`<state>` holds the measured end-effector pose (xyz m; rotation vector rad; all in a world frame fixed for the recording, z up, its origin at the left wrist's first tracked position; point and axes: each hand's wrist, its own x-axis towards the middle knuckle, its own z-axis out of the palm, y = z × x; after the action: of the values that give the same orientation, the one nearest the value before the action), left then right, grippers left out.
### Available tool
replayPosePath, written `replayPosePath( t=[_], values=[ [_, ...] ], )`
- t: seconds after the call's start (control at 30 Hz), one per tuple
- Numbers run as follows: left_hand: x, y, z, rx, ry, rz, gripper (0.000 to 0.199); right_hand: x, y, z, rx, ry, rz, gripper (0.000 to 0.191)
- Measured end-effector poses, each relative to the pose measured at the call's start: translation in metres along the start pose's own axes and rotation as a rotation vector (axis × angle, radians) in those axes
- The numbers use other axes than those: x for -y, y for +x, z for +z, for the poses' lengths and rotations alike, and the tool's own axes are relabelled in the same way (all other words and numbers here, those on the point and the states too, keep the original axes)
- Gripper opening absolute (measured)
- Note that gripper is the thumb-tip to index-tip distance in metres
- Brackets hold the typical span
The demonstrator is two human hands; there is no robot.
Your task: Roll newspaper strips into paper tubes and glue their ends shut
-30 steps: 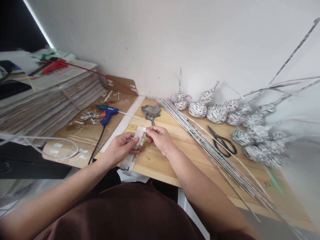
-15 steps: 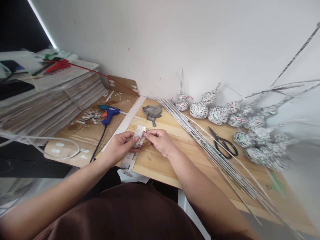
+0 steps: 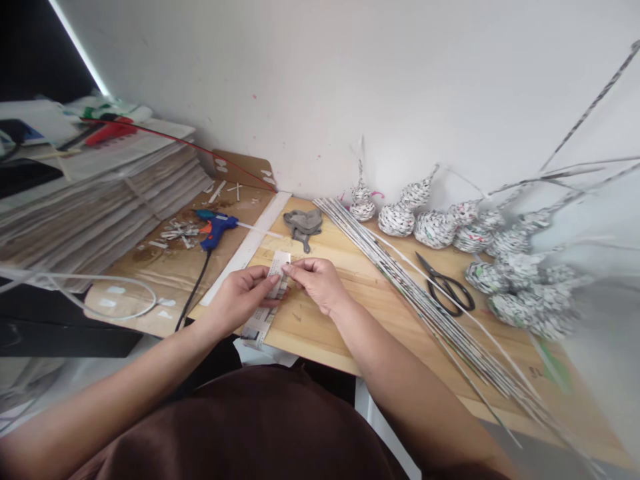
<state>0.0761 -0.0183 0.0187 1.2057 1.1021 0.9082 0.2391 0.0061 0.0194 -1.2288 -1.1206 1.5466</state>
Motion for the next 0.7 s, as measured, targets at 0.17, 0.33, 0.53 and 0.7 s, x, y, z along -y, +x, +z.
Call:
replayPosePath(
  t=[0.17,0.33,0.53,0.7],
  values=[
    [-0.0008,-0.0006,0.0014,-0.020,0.001,-0.013,0.033,0.0009,-0.0014,0.0027,-0.031,0.018,-0.004,0.035],
    [0.0001,-0.0011,0.0026,-0.021,0.022,-0.010,0.033,-0.0002,-0.0019,0.0043,-0.064,0.029,-0.005,0.036],
    [-0.0001,-0.0015,0.0037,0.005,-0.011,-0.003,0.032,0.0000,-0.0023,0.0053,-0.065,0.040,-0.016,0.038],
    [0.0027,-0.0005,0.0033,0.013,0.021,0.006,0.027,-0.0003,-0.0025,0.0065,-0.080,0.051,-0.037,0.038]
  ],
)
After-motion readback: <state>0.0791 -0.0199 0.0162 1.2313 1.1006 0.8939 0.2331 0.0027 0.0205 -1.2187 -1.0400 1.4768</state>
